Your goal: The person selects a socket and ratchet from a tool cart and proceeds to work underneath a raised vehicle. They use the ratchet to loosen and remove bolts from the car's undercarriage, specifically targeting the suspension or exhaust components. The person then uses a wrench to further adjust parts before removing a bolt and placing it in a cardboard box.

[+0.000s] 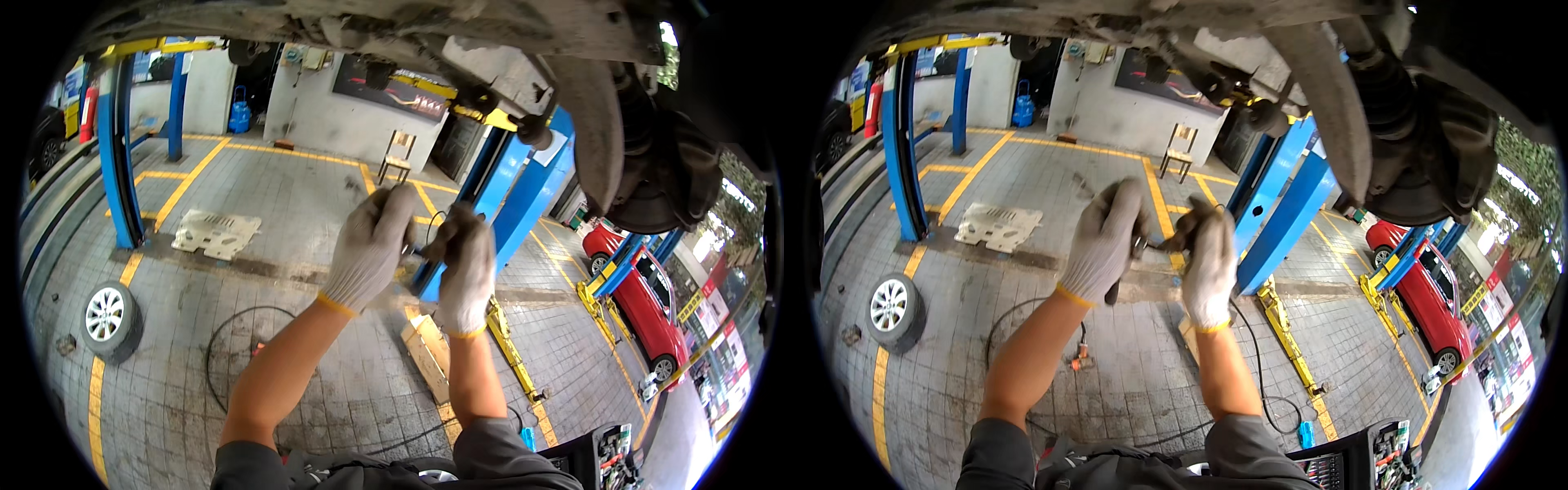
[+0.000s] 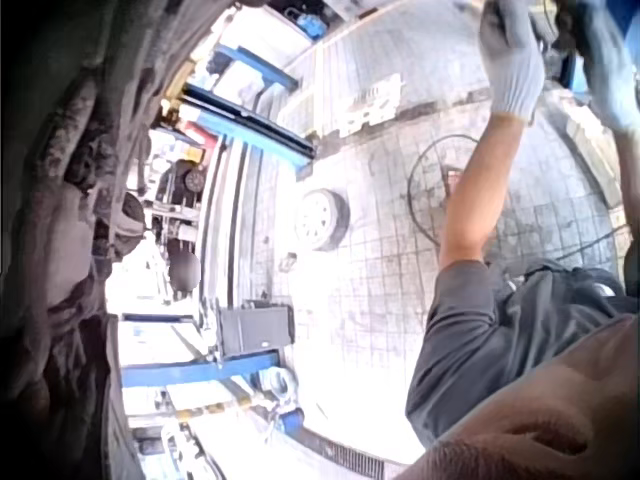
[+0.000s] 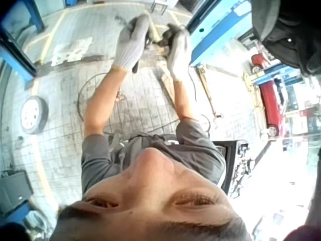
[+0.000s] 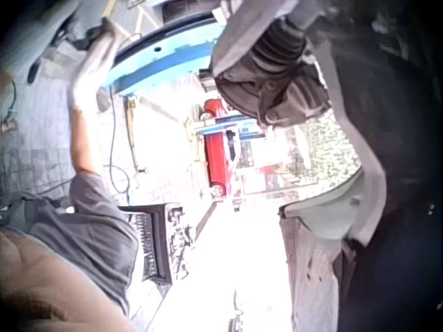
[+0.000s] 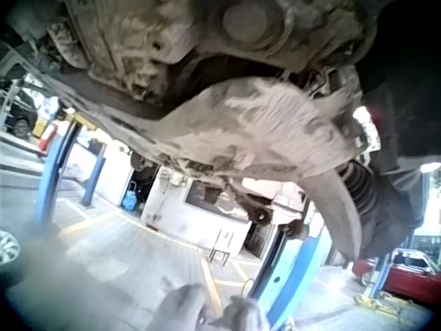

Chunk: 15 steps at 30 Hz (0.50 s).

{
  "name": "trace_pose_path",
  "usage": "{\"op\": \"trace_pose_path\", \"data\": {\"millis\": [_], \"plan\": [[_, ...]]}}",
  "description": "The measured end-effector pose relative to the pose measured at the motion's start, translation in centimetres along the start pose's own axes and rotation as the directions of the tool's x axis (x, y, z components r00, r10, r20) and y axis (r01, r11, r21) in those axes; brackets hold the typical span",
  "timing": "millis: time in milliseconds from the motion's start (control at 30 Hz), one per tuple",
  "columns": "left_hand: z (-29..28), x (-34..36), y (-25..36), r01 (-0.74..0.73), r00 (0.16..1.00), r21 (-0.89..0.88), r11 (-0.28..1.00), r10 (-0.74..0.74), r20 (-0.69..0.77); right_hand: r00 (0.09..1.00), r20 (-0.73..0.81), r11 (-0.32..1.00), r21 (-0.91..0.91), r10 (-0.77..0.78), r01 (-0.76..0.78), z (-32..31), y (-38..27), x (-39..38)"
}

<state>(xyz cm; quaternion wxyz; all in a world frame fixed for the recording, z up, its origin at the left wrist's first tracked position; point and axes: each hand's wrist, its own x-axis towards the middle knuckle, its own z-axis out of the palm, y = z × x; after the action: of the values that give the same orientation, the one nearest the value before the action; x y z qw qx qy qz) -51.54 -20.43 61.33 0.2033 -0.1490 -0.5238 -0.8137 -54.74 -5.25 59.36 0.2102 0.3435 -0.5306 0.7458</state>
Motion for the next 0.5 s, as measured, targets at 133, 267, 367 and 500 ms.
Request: {"op": "trace_pose_path", "data": {"millis": [133,267,367,500], "plan": [[-7.1,-6.0,-7.5,0.274,0.942,-0.126,0.953,-0.293,-0.166,0.93,0.014,0.921,-0.139,0.368,-0.363,-0.2,5.9,-8.7],[-13.4,-13.7,-12.1,0.398,0.715,-0.39,0.83,-0.548,-0.435,0.837,0.173,0.84,-0.285,0.519,-0.462,0.4,10.4,-15.2],[-16.6,-19.8,-13.1,0.298,0.655,-0.481,0.824,-0.543,-0.525,0.742,0.178,0.763,-0.132,0.646,-0.633,2.2,11.0,-20.6],[-18.1,-21.9,-12.0,0.284,0.45,-0.516,0.808,-0.588,-0.673,0.662,0.277,0.717,-0.237,0.697,-0.656,4.1,12.1,-23.9]]}}
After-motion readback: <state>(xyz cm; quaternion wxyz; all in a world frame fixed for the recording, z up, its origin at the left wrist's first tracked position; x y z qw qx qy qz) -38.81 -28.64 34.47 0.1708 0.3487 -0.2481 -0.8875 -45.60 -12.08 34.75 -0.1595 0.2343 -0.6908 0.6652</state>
